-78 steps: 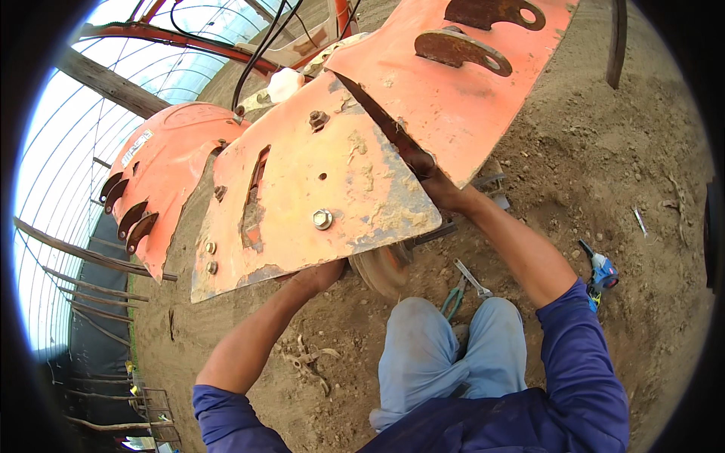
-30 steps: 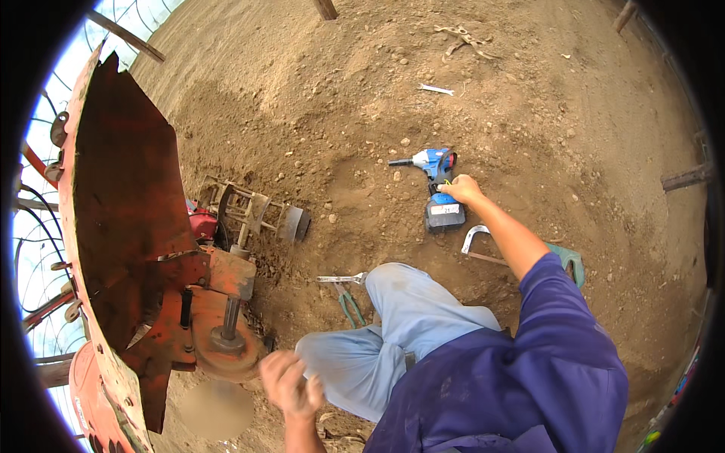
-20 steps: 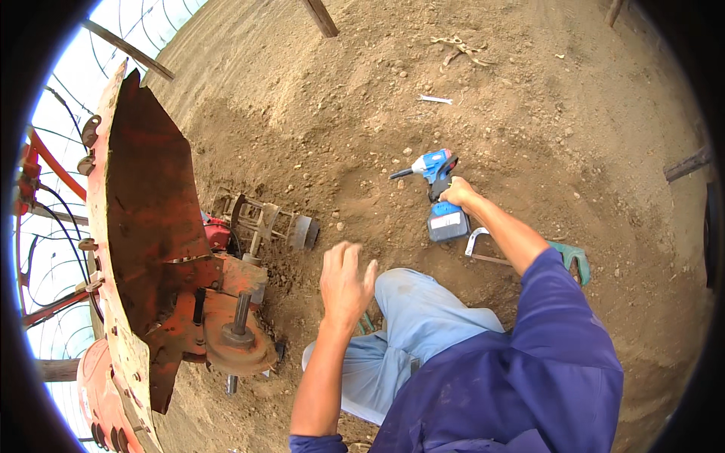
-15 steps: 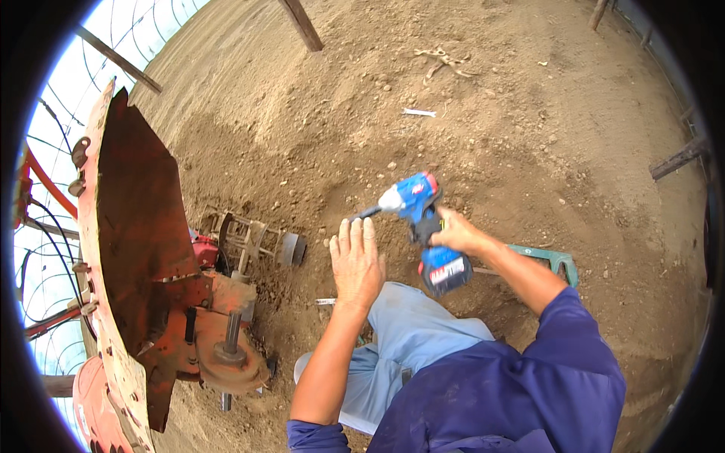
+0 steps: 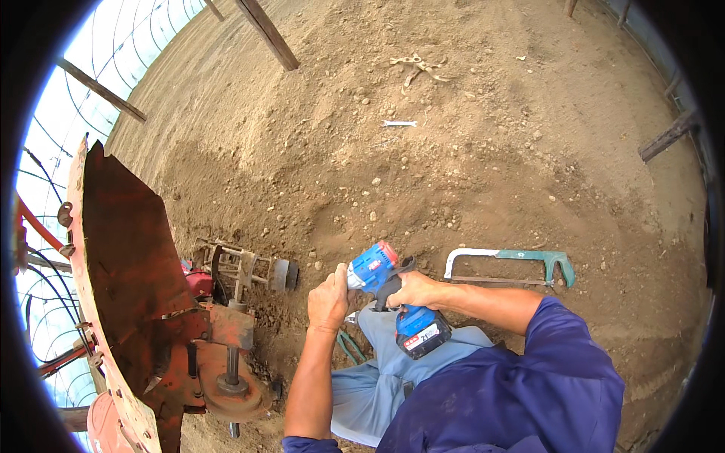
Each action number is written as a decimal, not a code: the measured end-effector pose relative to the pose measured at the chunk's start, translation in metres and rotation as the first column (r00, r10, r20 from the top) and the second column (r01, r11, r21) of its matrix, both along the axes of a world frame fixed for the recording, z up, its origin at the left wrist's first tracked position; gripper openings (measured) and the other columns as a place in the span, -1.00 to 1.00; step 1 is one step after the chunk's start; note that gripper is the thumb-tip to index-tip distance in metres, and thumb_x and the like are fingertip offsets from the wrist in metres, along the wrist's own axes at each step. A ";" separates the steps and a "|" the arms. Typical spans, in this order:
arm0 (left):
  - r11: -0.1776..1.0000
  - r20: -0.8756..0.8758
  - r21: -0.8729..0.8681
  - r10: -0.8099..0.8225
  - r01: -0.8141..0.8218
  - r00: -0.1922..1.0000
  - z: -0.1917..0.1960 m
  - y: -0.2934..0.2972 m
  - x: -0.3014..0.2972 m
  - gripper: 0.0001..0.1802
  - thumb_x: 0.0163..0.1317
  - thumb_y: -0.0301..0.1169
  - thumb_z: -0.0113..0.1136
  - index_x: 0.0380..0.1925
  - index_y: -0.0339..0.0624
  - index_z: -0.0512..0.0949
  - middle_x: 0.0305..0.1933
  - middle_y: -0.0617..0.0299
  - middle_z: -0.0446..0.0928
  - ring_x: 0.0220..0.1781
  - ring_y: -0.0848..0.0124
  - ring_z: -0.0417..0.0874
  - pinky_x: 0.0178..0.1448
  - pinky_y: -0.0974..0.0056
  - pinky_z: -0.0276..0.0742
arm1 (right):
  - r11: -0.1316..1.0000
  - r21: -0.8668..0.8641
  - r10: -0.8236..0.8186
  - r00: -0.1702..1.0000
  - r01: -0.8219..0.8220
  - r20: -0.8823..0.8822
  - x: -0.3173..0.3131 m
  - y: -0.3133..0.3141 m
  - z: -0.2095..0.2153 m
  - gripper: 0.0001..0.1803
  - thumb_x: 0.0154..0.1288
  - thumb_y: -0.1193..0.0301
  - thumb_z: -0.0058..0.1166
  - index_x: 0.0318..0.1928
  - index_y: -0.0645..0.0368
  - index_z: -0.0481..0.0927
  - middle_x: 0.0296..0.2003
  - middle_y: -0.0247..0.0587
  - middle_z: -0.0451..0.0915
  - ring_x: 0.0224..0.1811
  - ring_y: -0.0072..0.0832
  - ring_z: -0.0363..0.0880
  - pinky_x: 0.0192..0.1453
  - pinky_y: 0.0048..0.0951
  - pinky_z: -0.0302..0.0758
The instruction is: The person uses a cordless impact wrench and a wrench to remove and reinstall bolts on a large orange metal plate attached to a machine. They repeatedly loosen and tighten fasteners while seated on the ground.
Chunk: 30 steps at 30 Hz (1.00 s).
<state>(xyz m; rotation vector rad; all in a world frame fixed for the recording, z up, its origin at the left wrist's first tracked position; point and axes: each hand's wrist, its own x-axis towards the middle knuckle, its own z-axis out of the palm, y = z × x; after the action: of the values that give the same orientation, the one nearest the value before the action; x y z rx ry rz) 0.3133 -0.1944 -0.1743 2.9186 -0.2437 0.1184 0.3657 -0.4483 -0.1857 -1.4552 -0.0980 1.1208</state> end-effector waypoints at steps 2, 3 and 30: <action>0.998 0.076 0.050 0.038 -0.042 0.996 -0.002 -0.004 0.009 -0.41 0.20 -0.18 0.53 0.17 -0.07 0.51 -0.28 0.13 0.65 -0.29 0.06 0.79 -0.28 -0.04 0.69 | 0.999 0.005 -0.042 0.997 0.043 -0.067 0.004 -0.002 0.005 -0.57 0.13 0.45 0.48 0.03 0.20 0.67 -0.30 -0.33 0.69 -0.39 -0.58 0.64 -0.35 -0.43 0.62; 0.999 0.062 0.045 -0.002 -0.001 0.998 -0.003 -0.005 0.013 -0.43 0.20 -0.17 0.53 0.14 -0.07 0.51 -0.28 0.14 0.65 -0.30 0.05 0.79 -0.28 -0.04 0.69 | 0.998 -0.015 -0.067 0.996 0.066 -0.063 0.006 -0.004 0.007 -0.57 0.14 0.43 0.48 0.02 0.21 0.66 -0.33 -0.32 0.68 -0.41 -0.57 0.63 -0.36 -0.41 0.62; 0.450 0.382 -0.492 0.881 -0.745 0.280 0.168 0.108 -0.297 -0.03 0.38 0.13 0.42 0.50 -0.39 0.32 0.45 -0.21 0.40 0.47 0.01 0.45 0.52 -0.10 0.41 | 0.767 0.444 0.460 0.880 -0.463 0.122 0.049 0.257 0.102 -0.69 0.23 0.43 0.23 -0.01 0.25 0.69 -0.25 -0.29 0.69 -0.39 -0.58 0.61 -0.38 -0.51 0.59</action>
<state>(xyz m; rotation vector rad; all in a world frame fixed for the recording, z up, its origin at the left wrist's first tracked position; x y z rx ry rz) 0.0165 -0.0864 -0.0066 2.3146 1.1933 1.1611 0.4145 -0.1916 -0.0836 -1.0178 -0.7208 1.3736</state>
